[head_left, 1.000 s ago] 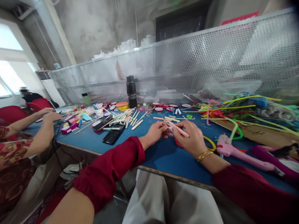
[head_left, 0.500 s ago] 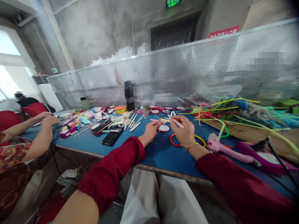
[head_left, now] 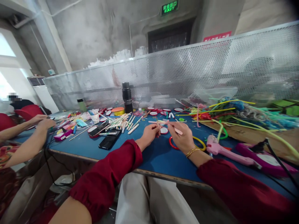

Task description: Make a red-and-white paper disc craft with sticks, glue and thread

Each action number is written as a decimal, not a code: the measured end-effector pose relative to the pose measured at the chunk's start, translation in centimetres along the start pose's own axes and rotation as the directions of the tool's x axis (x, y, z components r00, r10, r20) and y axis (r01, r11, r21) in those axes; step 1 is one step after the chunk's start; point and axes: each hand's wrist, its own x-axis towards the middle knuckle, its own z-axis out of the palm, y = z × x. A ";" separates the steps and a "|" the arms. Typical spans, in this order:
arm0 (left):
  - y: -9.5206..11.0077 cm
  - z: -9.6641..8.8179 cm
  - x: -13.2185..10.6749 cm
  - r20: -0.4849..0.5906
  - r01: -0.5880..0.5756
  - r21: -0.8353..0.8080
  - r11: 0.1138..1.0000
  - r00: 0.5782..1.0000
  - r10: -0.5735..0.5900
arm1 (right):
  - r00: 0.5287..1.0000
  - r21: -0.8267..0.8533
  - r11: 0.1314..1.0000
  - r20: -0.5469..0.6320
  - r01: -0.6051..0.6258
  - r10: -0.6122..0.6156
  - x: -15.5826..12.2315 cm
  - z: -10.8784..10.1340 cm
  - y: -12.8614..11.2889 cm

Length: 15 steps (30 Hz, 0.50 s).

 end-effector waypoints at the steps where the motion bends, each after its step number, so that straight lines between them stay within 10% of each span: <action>1: 0.1 0.1 -0.1 0.016 0.002 -0.007 1.000 1.000 -0.002 | 1.000 0.000 1.000 0.005 0.012 -0.012 -0.1 -0.1 -0.2; 15: 0.0 0.2 -0.4 0.091 -0.125 0.045 0.991 0.989 0.120 | 0.998 -0.035 0.998 0.025 0.054 -0.053 -0.1 -0.3 -1.8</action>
